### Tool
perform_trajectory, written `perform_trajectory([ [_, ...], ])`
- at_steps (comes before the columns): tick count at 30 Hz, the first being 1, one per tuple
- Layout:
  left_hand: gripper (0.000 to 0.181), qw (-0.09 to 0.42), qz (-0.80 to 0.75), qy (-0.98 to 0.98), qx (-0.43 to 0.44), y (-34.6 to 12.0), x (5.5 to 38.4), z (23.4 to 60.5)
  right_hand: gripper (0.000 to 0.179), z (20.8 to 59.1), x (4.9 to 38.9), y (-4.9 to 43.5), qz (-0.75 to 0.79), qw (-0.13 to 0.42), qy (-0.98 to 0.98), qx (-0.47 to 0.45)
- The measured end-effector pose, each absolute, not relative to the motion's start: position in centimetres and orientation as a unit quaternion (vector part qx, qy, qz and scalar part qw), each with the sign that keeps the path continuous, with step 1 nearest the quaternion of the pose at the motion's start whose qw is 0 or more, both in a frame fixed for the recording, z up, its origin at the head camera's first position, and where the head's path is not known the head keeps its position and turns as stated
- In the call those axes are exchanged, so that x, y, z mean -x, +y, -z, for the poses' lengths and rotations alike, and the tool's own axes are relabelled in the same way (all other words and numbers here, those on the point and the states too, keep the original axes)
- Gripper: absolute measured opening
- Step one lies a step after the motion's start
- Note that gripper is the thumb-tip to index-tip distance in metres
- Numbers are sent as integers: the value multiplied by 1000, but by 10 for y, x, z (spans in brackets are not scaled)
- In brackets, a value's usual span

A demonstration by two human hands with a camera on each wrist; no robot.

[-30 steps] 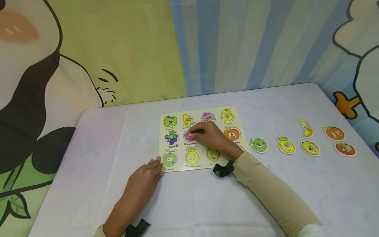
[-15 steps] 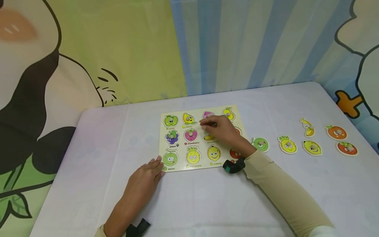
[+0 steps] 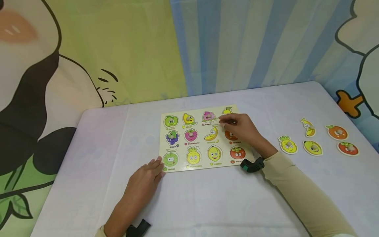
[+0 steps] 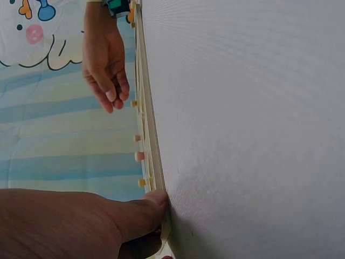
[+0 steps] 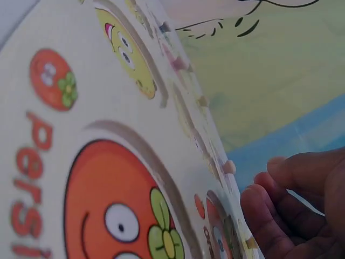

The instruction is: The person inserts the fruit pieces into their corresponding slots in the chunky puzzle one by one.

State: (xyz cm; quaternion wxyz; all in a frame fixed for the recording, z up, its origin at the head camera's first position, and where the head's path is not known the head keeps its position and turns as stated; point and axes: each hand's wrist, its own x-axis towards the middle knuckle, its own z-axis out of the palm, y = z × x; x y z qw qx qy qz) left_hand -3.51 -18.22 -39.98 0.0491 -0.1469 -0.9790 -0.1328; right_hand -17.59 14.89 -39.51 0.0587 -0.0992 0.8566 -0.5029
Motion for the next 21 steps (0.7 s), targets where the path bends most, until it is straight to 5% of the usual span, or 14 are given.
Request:
perform_trajectory([
  [21,38,47,133,-979,145,-183,34,400,33,390,157,227,468,10,883,26],
])
